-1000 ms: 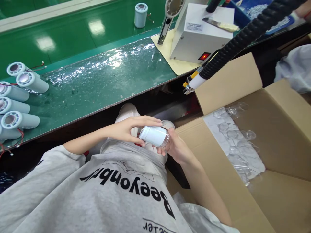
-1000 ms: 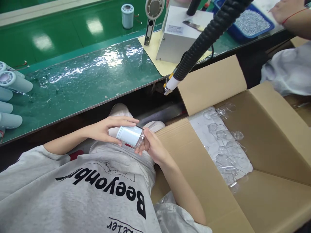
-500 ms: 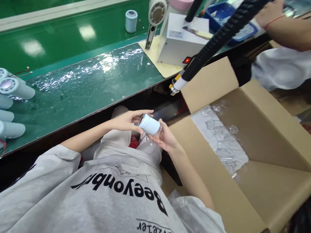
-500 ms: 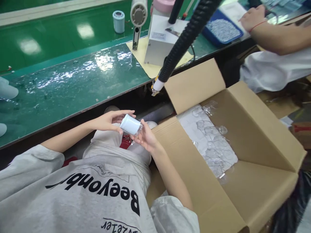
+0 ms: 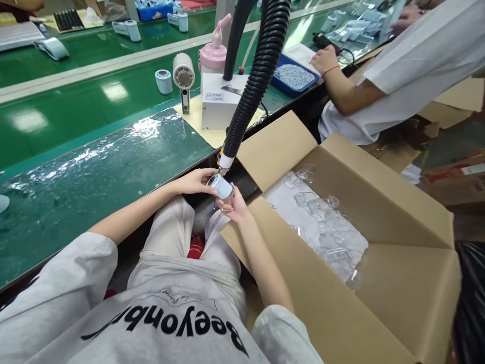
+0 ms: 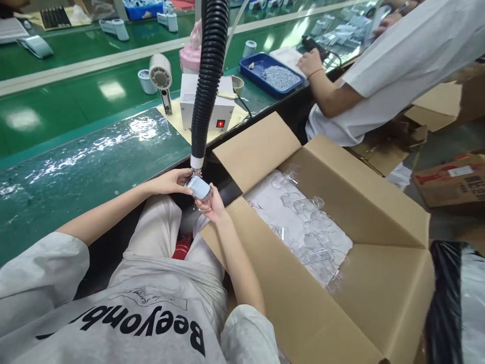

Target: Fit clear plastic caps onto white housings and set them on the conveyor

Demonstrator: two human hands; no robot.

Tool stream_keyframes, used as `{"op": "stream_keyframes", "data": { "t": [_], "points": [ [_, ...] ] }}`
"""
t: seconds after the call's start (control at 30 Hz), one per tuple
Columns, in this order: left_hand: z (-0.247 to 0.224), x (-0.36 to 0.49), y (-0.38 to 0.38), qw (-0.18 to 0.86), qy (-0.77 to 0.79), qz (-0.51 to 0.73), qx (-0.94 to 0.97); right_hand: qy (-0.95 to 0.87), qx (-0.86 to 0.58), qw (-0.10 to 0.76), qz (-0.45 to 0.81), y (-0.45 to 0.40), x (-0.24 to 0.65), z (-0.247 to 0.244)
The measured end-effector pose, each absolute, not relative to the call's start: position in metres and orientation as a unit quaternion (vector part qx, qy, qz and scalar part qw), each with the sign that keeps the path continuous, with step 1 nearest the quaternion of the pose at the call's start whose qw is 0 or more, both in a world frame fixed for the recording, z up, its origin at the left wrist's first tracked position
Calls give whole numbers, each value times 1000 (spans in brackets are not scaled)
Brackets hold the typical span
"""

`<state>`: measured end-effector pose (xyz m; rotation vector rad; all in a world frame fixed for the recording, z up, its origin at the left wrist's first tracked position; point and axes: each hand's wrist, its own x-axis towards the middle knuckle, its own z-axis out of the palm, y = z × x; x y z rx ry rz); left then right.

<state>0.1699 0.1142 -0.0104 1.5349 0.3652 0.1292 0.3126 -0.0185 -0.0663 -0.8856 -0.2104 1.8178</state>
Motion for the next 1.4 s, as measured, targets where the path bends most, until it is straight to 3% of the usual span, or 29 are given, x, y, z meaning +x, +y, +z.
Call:
{"op": "stream_keyframes", "data": {
  "t": [0.23, 0.47, 0.63, 0.87, 1.17, 1.4],
  "points": [
    [5, 123, 96, 650, 180, 126, 728, -109, -387, 510, 760, -34, 314, -57],
    [20, 88, 78, 482, 139, 230, 834, -172, -345, 483, 786, -60, 301, -23],
    [22, 70, 70, 418, 82, 247, 871, -187, -310, 471, 804, -73, 284, -3],
    [29, 47, 50, 447, 41, 274, 851, -202, -298, 451, 817, -80, 268, 9],
    [28, 28, 27, 577, 130, 298, 749, -206, -316, 437, 816, -89, 258, 7],
    [27, 23, 23, 597, 185, 363, 691, -187, -414, 512, 729, -103, 262, -5]
  ]
}}
